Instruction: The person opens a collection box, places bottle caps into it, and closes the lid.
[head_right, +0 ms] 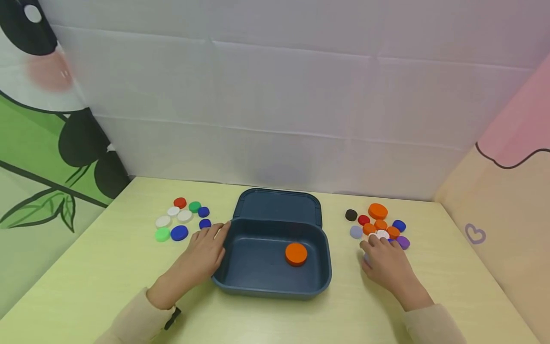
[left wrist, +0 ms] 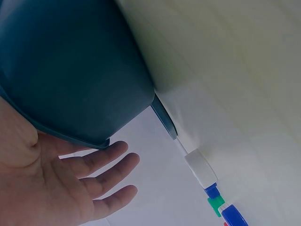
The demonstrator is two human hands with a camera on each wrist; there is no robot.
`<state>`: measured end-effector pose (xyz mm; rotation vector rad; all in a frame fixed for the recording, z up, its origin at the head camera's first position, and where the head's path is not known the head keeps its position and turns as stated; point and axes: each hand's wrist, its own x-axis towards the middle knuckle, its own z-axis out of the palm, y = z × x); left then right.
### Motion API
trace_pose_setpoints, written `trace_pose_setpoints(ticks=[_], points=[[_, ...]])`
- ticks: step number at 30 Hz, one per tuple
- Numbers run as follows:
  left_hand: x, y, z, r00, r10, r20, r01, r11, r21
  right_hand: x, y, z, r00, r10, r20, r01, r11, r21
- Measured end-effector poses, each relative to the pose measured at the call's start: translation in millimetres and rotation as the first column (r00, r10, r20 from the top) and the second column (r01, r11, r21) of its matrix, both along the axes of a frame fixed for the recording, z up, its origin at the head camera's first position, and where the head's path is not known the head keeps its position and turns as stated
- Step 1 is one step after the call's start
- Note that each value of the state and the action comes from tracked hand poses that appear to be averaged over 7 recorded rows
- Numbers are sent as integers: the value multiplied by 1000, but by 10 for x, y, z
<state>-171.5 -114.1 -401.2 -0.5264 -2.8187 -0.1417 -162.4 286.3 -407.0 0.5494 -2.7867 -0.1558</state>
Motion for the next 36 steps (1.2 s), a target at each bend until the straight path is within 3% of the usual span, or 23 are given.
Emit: trace_pose_setpoints(ticks=[11,21,26,36], points=[[-4,-4,-21,1000,-4,-10,4,1000,-2,-4,57,-98,999,4,52,-5,1000,13],[-4,0,-27,1000,-6,-11,6,1000,10,-23,64,-118,999,35,18,-36,999,28],[3,1,-19,1000,-7,-13,7,1000,7,-34,49,-85,999,26,21,-27,999,41],[-2,-5,-25,1000,-8,-7,8,1000,4,-61,-52,42,996,61,-58,-61,998,-7]])
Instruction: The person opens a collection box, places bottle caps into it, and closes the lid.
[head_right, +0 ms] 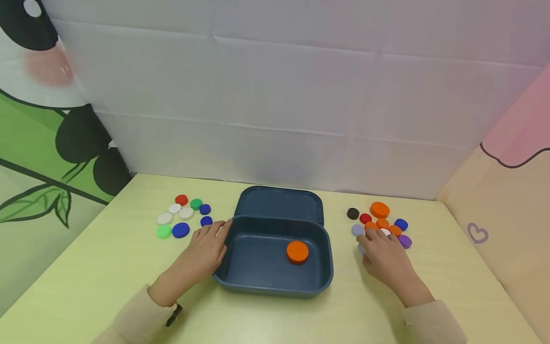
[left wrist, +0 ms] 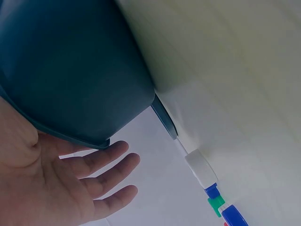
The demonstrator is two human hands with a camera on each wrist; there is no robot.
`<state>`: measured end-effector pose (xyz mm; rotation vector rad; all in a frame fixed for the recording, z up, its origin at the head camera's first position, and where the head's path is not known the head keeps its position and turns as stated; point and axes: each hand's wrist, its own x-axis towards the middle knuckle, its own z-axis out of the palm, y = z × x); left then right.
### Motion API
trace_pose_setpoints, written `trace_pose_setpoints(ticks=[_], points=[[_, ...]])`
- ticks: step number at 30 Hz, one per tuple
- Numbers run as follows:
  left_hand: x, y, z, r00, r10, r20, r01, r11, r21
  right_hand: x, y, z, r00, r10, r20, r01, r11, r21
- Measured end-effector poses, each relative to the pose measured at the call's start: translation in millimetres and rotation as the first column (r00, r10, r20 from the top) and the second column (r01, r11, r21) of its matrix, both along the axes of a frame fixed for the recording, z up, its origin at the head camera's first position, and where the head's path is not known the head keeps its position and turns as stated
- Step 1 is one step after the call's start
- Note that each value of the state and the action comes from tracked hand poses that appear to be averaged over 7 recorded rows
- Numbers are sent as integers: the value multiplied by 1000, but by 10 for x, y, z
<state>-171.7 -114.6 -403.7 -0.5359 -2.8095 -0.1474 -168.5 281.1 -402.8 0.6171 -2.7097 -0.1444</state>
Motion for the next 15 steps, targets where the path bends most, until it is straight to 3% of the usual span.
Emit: trace_pose_setpoints(ticks=[10,15], points=[[-8,0,1,1000,3,9,-3,1000,-6,-17,-238,259,979,120,-163,-129,990,-49],[-9,2,5,1000,6,17,-6,1000,-8,23,-454,394,983,133,-127,-138,990,-30]])
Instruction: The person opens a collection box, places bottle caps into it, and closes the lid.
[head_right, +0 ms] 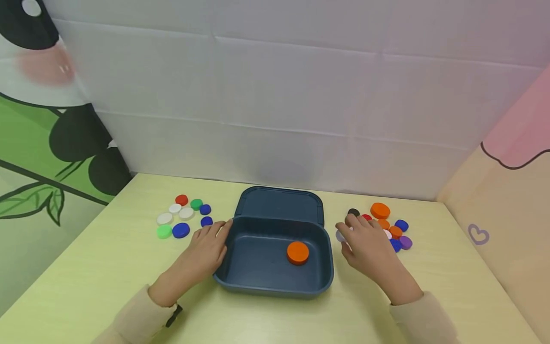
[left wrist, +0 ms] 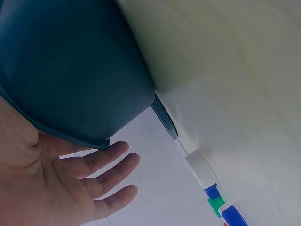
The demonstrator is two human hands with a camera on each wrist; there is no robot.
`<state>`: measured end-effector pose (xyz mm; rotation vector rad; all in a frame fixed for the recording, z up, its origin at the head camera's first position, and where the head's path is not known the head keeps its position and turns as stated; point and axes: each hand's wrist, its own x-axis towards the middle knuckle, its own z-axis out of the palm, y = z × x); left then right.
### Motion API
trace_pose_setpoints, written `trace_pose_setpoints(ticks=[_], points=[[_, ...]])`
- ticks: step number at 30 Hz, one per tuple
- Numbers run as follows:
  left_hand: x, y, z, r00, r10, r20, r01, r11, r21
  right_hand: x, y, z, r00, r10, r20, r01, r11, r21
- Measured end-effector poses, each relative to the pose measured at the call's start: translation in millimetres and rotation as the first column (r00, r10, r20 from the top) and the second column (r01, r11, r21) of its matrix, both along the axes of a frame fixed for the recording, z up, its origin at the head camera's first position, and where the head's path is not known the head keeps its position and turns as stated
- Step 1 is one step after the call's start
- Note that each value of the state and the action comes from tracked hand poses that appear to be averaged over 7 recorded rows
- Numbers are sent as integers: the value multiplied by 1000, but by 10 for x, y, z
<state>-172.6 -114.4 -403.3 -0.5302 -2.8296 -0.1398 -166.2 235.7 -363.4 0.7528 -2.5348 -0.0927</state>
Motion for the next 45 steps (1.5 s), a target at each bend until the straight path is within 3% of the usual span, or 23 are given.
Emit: trace_pose_setpoints(ticks=[9,20,35,45], points=[[-1,1,-17,1000,-3,-3,3,1000,8,79,-379,20,997,36,75,-40,997,62],[-26,-4,-54,1000,-5,-7,5,1000,17,107,-627,-188,974,133,186,-161,976,147],[-29,-9,-56,1000,-8,-8,8,1000,25,51,-703,-222,919,118,377,-192,967,165],[-33,-2,-49,1000,-2,4,2,1000,24,24,-710,-258,912,96,398,-181,966,183]])
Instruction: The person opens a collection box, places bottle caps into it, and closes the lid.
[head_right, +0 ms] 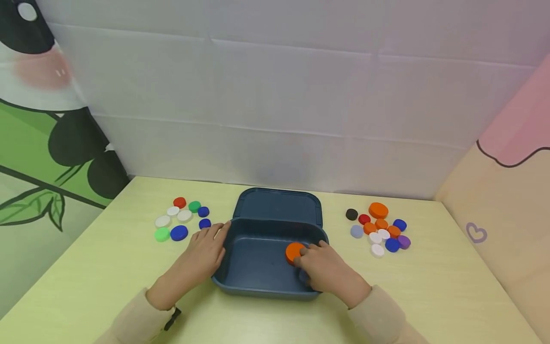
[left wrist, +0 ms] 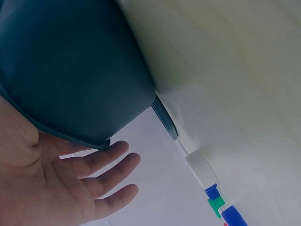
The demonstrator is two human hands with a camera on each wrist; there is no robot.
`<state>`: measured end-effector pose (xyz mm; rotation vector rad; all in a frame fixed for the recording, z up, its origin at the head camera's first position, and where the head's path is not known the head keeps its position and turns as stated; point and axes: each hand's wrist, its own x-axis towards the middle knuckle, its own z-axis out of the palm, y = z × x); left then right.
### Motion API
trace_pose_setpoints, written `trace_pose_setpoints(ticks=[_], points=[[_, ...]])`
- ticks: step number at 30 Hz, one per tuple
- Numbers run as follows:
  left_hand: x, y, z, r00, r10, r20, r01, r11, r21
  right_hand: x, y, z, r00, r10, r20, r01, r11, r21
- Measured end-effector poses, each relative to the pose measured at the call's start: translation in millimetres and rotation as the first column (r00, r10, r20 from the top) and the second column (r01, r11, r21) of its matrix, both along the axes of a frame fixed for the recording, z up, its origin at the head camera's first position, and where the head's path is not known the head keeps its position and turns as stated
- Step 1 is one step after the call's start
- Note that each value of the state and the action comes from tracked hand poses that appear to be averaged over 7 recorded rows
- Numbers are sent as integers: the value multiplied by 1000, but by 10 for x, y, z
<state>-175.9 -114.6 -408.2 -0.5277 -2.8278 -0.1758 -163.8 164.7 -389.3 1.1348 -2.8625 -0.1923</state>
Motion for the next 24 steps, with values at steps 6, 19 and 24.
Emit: trace_pose_setpoints(ticks=[6,19,24], points=[[5,-6,2,1000,2,0,-2,1000,-5,-1,2,17,1000,-1,-5,1,1000,-6],[-1,-14,5,1000,0,15,0,1000,1,-2,155,205,995,-10,-100,5,998,-55],[-4,-11,0,1000,-5,0,5,1000,-4,-38,271,303,982,-60,-180,39,992,-118]])
